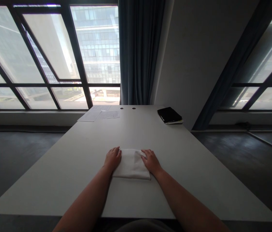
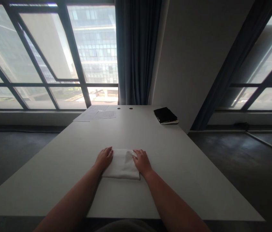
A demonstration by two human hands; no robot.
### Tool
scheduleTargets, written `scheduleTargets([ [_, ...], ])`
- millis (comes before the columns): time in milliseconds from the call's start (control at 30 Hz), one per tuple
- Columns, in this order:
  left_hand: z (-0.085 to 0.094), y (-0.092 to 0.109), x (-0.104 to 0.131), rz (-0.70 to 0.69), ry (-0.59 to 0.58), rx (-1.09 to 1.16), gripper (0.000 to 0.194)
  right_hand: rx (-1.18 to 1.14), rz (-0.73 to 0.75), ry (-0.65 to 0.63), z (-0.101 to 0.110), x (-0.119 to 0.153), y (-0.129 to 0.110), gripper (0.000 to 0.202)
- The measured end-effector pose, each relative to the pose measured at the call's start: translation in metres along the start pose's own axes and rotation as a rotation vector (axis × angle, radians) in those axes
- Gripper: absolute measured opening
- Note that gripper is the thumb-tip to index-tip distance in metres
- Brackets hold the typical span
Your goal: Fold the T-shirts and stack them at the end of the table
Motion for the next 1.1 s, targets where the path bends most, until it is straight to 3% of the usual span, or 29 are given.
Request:
scheduleTargets([
  [200, 0.006, -0.005, -0.001, 0.005, -0.014, 0.0, 0.038, -0.307, 0.074, 0.037, 0.009, 0.003, -0.008, 0.042],
  [400, 0.014, -0.003, 0.007, 0.101, 0.022, -0.028, 0.049, -0.465, 0.137, -0.001, 0.01, 0.004, -0.015, 0.035],
  [633, 0.019, 0.048, 0.021, -0.298, 0.087, 0.01, 0.043, -0.522, 0.122, 0.014, 0.017, 0.004, -0.016, 0.024],
  [867, -0.003, 0.058, 0.026, -0.395, -0.12, 0.001, 0.046, -0.637, 0.091, 0.041, 0.018, 0.004, -0.013, 0.02],
  [967, -0.007, 0.057, 0.027, -0.369, -0.167, -0.045, 0.046, -0.737, -0.026, 0.002, 0.009, 0.001, -0.003, 0.029],
  [1100, -0.005, 0.058, 0.027, -0.332, -0.171, -0.075, 0.038, -0.799, -0.203, -0.064, 0.003, -0.002, 0.013, 0.06],
])
Point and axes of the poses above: each hand's wrist, its own x-axis away from the middle knuckle, its own z-axis out of the back of the hand, y = z × x, the point moved 6 cm from there along -x, towards the middle knuckle, and after that the axes turned 1 degree about -z, right-handed, at the moved point
